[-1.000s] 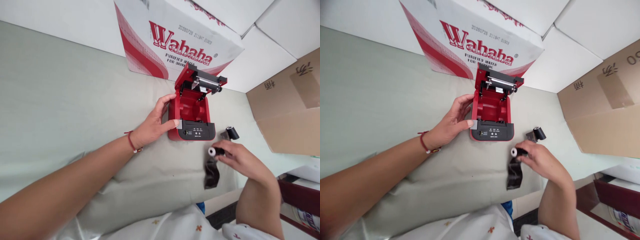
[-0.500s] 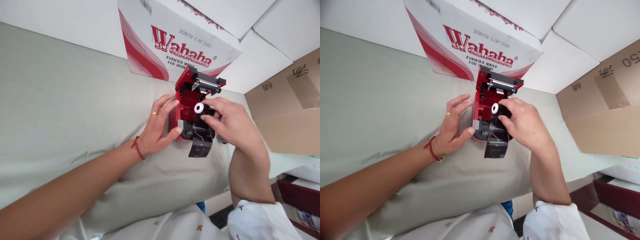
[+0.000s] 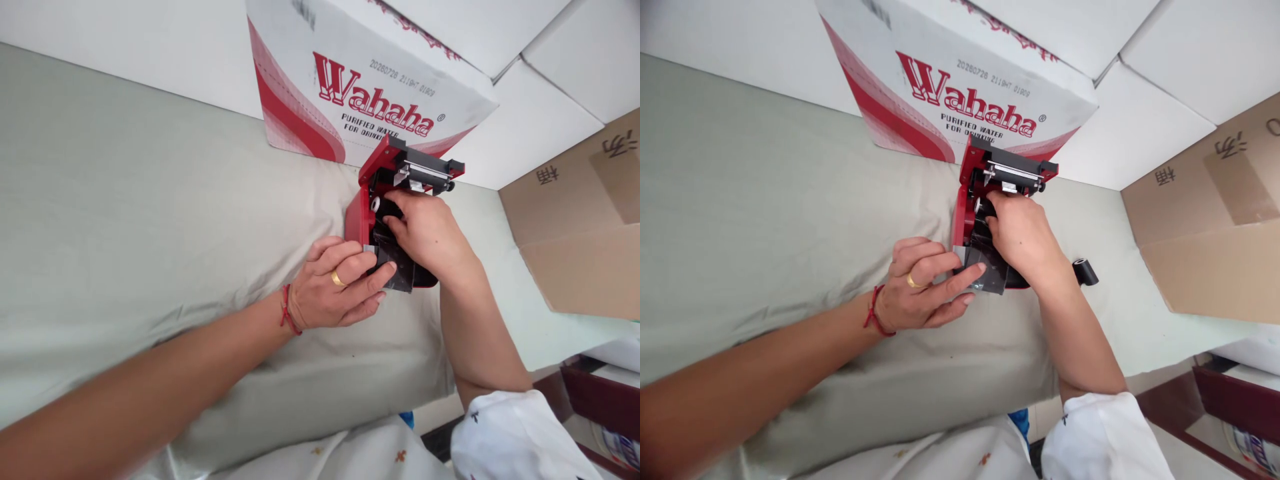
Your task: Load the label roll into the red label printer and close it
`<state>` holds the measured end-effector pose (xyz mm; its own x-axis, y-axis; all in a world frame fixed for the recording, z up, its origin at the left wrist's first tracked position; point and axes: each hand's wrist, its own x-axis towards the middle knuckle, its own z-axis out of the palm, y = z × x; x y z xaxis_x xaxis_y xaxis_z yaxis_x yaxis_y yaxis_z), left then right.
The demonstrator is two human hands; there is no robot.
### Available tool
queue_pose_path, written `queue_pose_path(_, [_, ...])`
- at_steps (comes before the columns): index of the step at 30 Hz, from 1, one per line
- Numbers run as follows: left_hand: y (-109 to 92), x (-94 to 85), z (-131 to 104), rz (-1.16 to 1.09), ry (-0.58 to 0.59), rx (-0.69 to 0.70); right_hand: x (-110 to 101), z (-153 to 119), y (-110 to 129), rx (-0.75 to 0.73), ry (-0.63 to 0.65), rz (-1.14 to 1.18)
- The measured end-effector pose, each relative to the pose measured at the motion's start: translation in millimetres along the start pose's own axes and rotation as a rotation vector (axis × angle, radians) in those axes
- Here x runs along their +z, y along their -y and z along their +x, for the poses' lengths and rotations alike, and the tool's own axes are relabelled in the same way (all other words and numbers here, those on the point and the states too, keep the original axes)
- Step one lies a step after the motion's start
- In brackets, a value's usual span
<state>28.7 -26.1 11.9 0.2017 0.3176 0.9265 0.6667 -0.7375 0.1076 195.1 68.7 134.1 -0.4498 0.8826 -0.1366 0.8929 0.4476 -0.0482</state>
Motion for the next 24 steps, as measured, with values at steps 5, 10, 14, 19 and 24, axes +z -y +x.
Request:
queue_pose_path(5, [-1,-0.6,1,0.026,0.001,-0.010,-14,-29,-10,-0.122,-0.086,0.377])
queue_pose_path(10, [-3,6.3,-3,-0.043,-0.040,-0.043,-32,-59,-11,-0.032,-0.693,0.525])
queue_pose_path(14, [-4,8.0,-10,-0.084,0.006,-0.057,-27,-46,-28,-0.138,-0.759,0.121])
queue_pose_path(19, [-3,4.8,-14,-0.153,0.136,-0.155,-25,-38,-38,-0.211,-0.470,0.060])
queue_pose_path(24, [-4,5.3,-14,-0.121,0.099,-0.129,-34,-61,-33,-0.315,-0.327,0.128])
